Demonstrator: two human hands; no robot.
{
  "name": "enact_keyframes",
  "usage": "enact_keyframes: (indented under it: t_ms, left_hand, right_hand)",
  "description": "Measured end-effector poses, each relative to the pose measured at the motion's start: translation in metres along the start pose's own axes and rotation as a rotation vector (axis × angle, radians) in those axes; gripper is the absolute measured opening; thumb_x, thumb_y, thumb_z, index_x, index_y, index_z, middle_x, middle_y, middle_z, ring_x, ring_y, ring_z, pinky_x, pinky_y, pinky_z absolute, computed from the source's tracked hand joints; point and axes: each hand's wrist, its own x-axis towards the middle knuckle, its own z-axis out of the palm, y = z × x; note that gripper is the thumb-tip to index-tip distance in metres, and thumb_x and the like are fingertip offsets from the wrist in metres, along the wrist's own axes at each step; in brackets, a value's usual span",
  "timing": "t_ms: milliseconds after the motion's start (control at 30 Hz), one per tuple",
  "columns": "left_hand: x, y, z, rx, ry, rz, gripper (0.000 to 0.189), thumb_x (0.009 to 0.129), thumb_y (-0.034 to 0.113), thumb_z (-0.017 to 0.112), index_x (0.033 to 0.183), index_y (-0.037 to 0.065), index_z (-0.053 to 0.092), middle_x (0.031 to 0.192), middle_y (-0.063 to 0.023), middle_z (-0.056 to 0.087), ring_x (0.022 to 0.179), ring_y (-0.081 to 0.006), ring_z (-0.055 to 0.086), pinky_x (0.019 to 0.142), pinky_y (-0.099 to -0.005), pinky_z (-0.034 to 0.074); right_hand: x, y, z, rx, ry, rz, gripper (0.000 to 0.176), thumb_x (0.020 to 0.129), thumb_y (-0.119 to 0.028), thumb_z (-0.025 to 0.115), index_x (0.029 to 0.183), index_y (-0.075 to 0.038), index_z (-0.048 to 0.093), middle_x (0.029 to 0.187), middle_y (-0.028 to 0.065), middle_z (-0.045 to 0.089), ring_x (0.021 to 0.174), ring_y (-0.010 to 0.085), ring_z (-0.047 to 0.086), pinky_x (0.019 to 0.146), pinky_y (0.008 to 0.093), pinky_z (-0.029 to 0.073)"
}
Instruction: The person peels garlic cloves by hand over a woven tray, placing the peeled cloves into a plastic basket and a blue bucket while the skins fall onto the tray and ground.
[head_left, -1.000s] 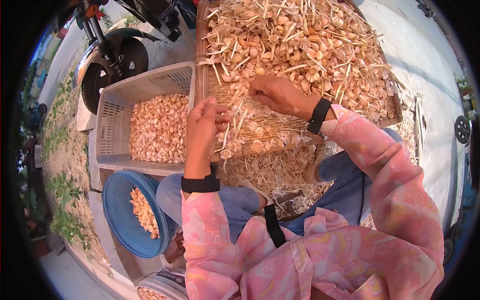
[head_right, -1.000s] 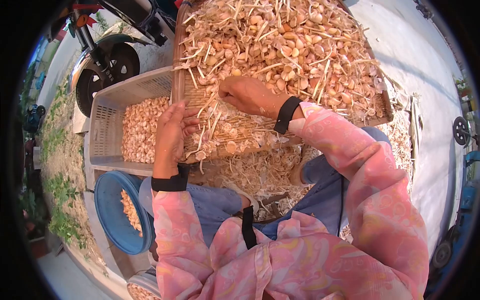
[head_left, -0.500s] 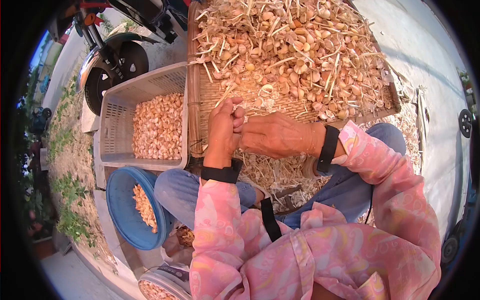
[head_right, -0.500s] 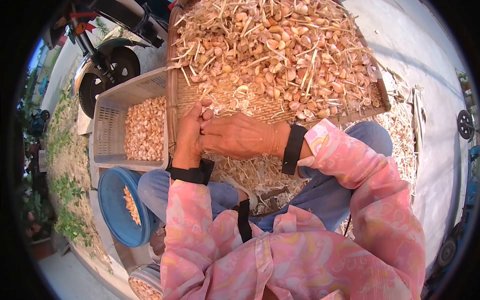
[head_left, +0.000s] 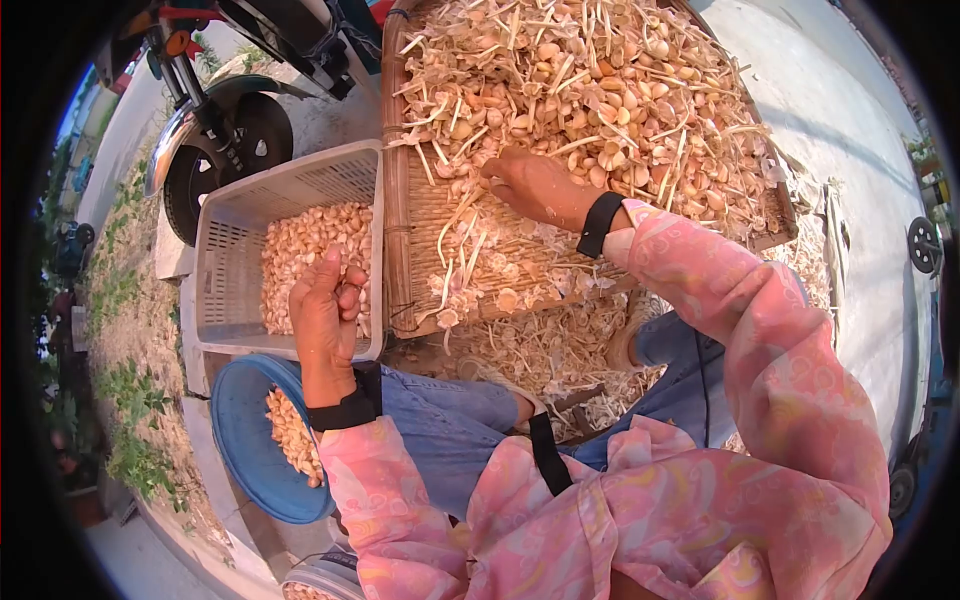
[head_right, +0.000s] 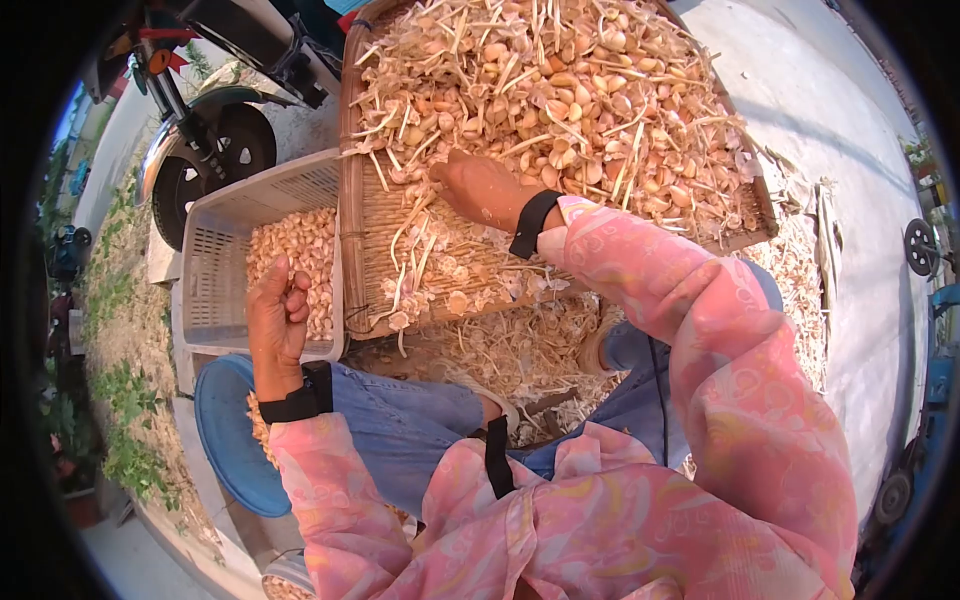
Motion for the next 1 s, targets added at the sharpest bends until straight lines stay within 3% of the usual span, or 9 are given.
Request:
enact_keyframes:
  t_ms: [300,400,433,567,667,767,867,933,1000]
  left_hand:
    - [0.032,-0.008,-0.093,0.544,0.304,0.079,0.022,0.085,0.017,0.06,0.076,0.006,0.043,0.056,-0.01,0.058,0.042,-0.0068,0.043,0.037,-0.0181,0.028]
    - [0.039,-0.008,-0.093,0.708,0.312,0.167,0.018,0.085,0.015,0.058,0.079,0.004,0.044,0.055,-0.0103,0.057,0.042,-0.0098,0.045,0.039,-0.0217,0.033]
    - [0.042,-0.009,-0.094,0.764,0.311,0.207,0.018,0.084,0.014,0.057,0.079,0.003,0.044,0.054,-0.0101,0.056,0.043,-0.0108,0.046,0.041,-0.023,0.034]
    - [0.06,-0.012,-0.112,0.882,0.302,0.246,0.018,0.083,0.015,0.057,0.08,0.001,0.047,0.052,-0.0085,0.054,0.045,-0.0139,0.051,0.046,-0.0262,0.039]
    - [0.071,-0.014,-0.132,1.047,0.364,0.239,0.021,0.082,0.018,0.058,0.08,-0.001,0.049,0.059,-0.0114,0.056,0.055,-0.0187,0.056,0.051,-0.03,0.042]
    - [0.096,-0.028,-0.176,1.506,0.412,0.246,0.023,0.081,0.019,0.06,0.085,-0.002,0.052,0.074,-0.0151,0.059,0.071,-0.0246,0.058,0.062,-0.036,0.044]
    - [0.057,-0.018,-0.114,1.705,0.315,0.46,0.031,0.078,0.021,0.064,0.094,-0.003,0.054,0.091,-0.0184,0.059,0.087,-0.029,0.057,0.075,-0.0389,0.044]
    - [0.04,-0.02,-0.057,1.174,0.055,0.553,0.039,0.079,0.023,0.065,0.104,-0.005,0.053,0.099,-0.0194,0.059,0.096,-0.0279,0.056,0.08,-0.0372,0.044]
    - [-0.005,-0.017,0.028,0.735,-0.233,0.346,0.04,0.085,0.023,0.06,0.112,-0.005,0.051,0.106,-0.0167,0.058,0.091,-0.0201,0.059,0.078,-0.0303,0.046]
  right_hand:
    - [0.015,0.01,0.017,-0.056,-0.191,-0.018,0.026,0.073,-0.005,0.055,0.098,-0.001,0.054,0.081,0.0197,0.06,0.08,0.0378,0.059,0.07,0.0439,0.047]
    - [0.003,0.017,0.01,0.371,-0.096,0.089,0.019,0.083,-0.009,0.053,0.1,-0.001,0.052,0.083,0.0096,0.059,0.078,0.0225,0.06,0.068,0.0333,0.047]
    - [-0.002,0.022,0.01,0.751,-0.122,0.185,0.02,0.087,-0.012,0.054,0.104,-0.002,0.051,0.087,0.0023,0.06,0.08,0.012,0.059,0.068,0.0256,0.047]
    - [-0.02,0.012,-0.019,1.364,-0.191,0.478,0.015,0.09,-0.012,0.053,0.104,-0.007,0.053,0.091,0.0041,0.061,0.078,0.0101,0.06,0.068,0.0211,0.049]
    - [-0.033,0.015,-0.028,1.559,-0.22,0.433,0.016,0.09,-0.012,0.053,0.105,-0.007,0.053,0.092,0.0037,0.061,0.078,0.01,0.059,0.069,0.0211,0.049]
    - [-0.041,0.004,-0.037,1.385,-0.197,0.36,0.015,0.089,-0.012,0.054,0.103,-0.006,0.056,0.092,0.0001,0.06,0.077,0.0069,0.057,0.069,0.0197,0.047]
    - [-0.049,-0.003,-0.036,1.162,-0.146,0.183,0.017,0.088,-0.009,0.056,0.104,-0.005,0.056,0.092,-0.0005,0.059,0.079,0.0055,0.055,0.071,0.0202,0.046]
    - [-0.051,-0.011,-0.033,1.064,-0.103,0.074,0.018,0.087,-0.008,0.056,0.104,-0.004,0.056,0.09,-0.0007,0.058,0.078,0.0054,0.054,0.07,0.0207,0.045]
    - [-0.054,-0.027,-0.032,1.014,-0.066,-0.003,0.017,0.087,-0.009,0.057,0.102,-0.003,0.057,0.086,-0.0011,0.058,0.073,0.006,0.052,0.067,0.0213,0.044]
